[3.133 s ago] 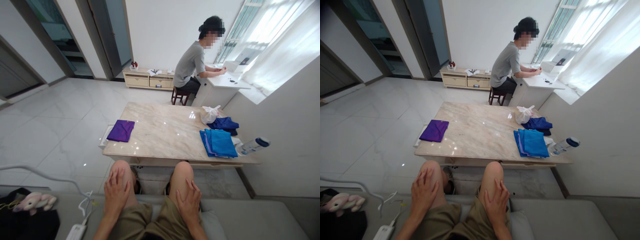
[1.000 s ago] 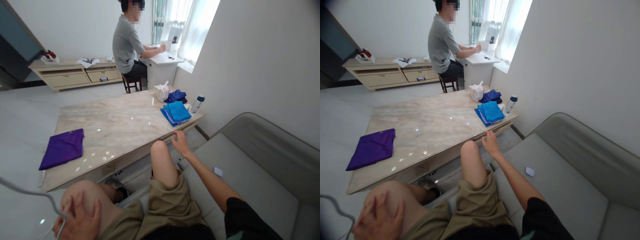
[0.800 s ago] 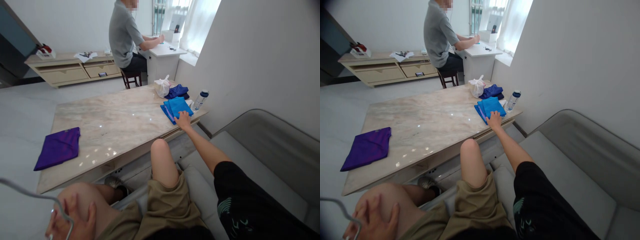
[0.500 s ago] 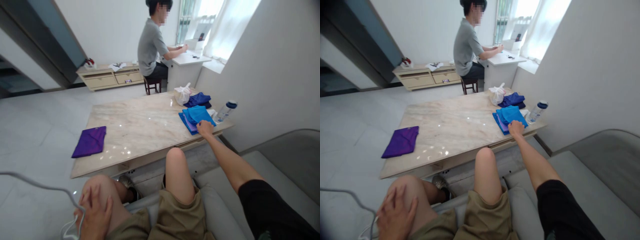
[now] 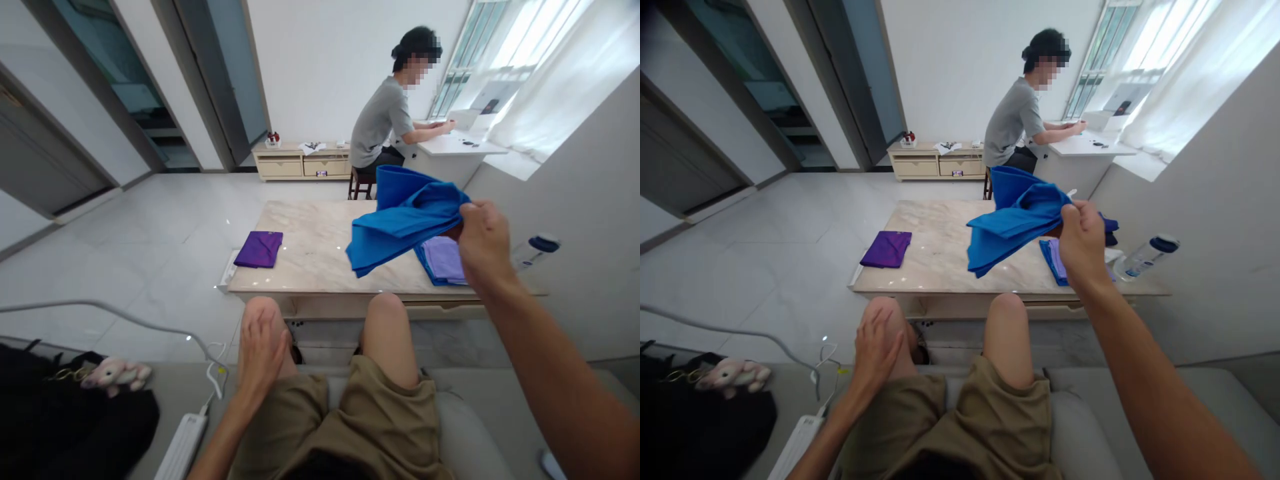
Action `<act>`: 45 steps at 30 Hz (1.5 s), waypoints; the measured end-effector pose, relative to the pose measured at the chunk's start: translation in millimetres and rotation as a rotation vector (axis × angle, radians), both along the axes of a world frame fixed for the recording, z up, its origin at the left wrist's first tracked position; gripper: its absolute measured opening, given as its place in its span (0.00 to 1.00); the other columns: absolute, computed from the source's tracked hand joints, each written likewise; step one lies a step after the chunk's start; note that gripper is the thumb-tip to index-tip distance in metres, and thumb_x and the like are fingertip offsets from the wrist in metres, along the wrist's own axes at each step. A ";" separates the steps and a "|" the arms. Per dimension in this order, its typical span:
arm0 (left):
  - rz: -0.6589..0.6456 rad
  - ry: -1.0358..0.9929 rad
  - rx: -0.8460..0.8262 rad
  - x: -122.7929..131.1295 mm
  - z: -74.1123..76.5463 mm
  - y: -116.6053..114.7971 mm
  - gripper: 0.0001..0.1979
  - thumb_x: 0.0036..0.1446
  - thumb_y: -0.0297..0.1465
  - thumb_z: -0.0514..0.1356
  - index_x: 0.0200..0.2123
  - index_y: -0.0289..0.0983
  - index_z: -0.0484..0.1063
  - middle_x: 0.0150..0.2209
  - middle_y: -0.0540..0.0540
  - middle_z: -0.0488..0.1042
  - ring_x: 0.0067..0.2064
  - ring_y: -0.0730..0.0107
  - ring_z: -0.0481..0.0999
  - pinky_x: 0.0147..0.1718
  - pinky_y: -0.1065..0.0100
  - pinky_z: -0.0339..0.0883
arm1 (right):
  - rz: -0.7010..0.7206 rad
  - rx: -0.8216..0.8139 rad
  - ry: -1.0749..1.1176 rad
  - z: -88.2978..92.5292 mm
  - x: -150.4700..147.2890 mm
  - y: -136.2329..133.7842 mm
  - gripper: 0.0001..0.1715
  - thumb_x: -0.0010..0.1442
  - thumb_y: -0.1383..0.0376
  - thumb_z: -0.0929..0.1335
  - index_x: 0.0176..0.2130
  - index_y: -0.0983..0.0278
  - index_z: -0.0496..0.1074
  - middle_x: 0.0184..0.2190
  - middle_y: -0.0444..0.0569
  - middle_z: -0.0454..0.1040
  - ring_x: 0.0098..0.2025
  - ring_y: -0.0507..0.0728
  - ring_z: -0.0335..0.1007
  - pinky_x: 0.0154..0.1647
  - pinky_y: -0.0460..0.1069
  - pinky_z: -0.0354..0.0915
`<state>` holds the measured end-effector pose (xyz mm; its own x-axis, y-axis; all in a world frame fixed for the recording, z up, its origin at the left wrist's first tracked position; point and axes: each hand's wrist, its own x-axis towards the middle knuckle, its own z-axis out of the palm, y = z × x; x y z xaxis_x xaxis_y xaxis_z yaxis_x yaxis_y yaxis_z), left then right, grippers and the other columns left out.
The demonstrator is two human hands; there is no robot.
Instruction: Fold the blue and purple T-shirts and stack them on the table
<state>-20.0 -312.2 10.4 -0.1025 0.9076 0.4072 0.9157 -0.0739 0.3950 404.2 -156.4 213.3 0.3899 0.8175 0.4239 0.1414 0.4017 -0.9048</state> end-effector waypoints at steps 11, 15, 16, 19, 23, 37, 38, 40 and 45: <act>-0.478 -0.833 -0.406 54.1 99.1 -4.4 0.33 0.64 0.49 0.68 0.66 0.40 0.77 0.68 0.36 0.75 0.70 0.45 0.72 0.71 0.47 0.65 | 0.720 -0.336 -0.079 9.0 -125.1 -124.0 0.27 0.69 0.39 0.72 0.41 0.58 0.71 0.29 0.41 0.71 0.30 0.54 0.67 0.32 0.49 0.68; -0.655 -1.143 -0.718 80.8 102.5 9.7 0.32 0.62 0.57 0.67 0.51 0.35 0.85 0.49 0.38 0.86 0.55 0.48 0.81 0.59 0.51 0.74 | 0.750 -0.372 -0.067 5.1 -127.5 -112.9 0.30 0.66 0.37 0.74 0.45 0.59 0.71 0.31 0.42 0.75 0.32 0.54 0.71 0.36 0.49 0.70; -0.655 -1.200 -0.712 84.9 105.0 13.8 0.35 0.64 0.61 0.63 0.50 0.35 0.85 0.48 0.38 0.86 0.54 0.49 0.81 0.59 0.51 0.74 | 0.742 -0.389 -0.052 2.9 -125.6 -109.2 0.30 0.65 0.38 0.75 0.48 0.59 0.71 0.30 0.41 0.75 0.32 0.54 0.72 0.35 0.49 0.70; -0.654 -1.264 -0.596 91.3 113.0 26.1 0.43 0.66 0.68 0.53 0.52 0.35 0.84 0.51 0.38 0.85 0.54 0.52 0.81 0.60 0.54 0.72 | 0.716 -0.442 0.005 -12.6 -120.3 -105.2 0.33 0.62 0.41 0.78 0.54 0.58 0.70 0.31 0.40 0.79 0.30 0.54 0.73 0.32 0.48 0.68; -0.662 -1.050 -0.526 91.7 117.7 34.8 0.34 0.56 0.57 0.72 0.50 0.33 0.84 0.46 0.39 0.85 0.46 0.56 0.82 0.47 0.62 0.75 | 0.683 -0.438 0.001 -39.4 -123.3 -118.8 0.33 0.62 0.42 0.77 0.56 0.59 0.73 0.37 0.46 0.84 0.34 0.57 0.79 0.32 0.49 0.70; -0.396 -0.939 -0.311 75.5 126.4 -2.7 0.21 0.69 0.47 0.61 0.36 0.36 0.83 0.34 0.44 0.83 0.40 0.58 0.80 0.41 0.65 0.73 | 0.615 -0.409 0.048 -114.9 -145.0 -163.1 0.33 0.65 0.39 0.76 0.58 0.56 0.80 0.51 0.54 0.84 0.52 0.63 0.81 0.56 0.58 0.77; -0.379 -0.922 -0.320 75.0 118.3 -0.8 0.22 0.69 0.48 0.61 0.34 0.36 0.83 0.33 0.44 0.82 0.38 0.59 0.79 0.39 0.66 0.72 | 0.625 -0.443 0.079 -129.6 -149.4 -160.3 0.35 0.63 0.38 0.77 0.57 0.57 0.80 0.49 0.54 0.84 0.50 0.64 0.81 0.54 0.58 0.78; -0.381 -0.862 -0.323 75.0 114.2 5.8 0.24 0.69 0.49 0.61 0.32 0.36 0.81 0.30 0.46 0.80 0.34 0.62 0.76 0.35 0.67 0.69 | 0.621 -0.469 0.125 -139.0 -157.4 -149.8 0.37 0.58 0.36 0.79 0.54 0.58 0.81 0.45 0.53 0.85 0.46 0.64 0.81 0.50 0.57 0.78; -0.411 -0.740 -0.216 68.9 152.3 17.4 0.24 0.72 0.48 0.58 0.33 0.37 0.81 0.31 0.47 0.80 0.33 0.66 0.72 0.33 0.69 0.64 | 0.488 -0.360 -0.056 -81.1 -158.0 -126.1 0.20 0.58 0.48 0.81 0.43 0.58 0.85 0.34 0.47 0.83 0.37 0.60 0.77 0.41 0.53 0.74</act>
<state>48.9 -294.8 162.8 0.0800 0.9803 0.1804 0.3353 -0.1969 0.9213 246.2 -282.5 132.2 -0.0809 0.9920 0.0966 0.0696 0.1023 -0.9923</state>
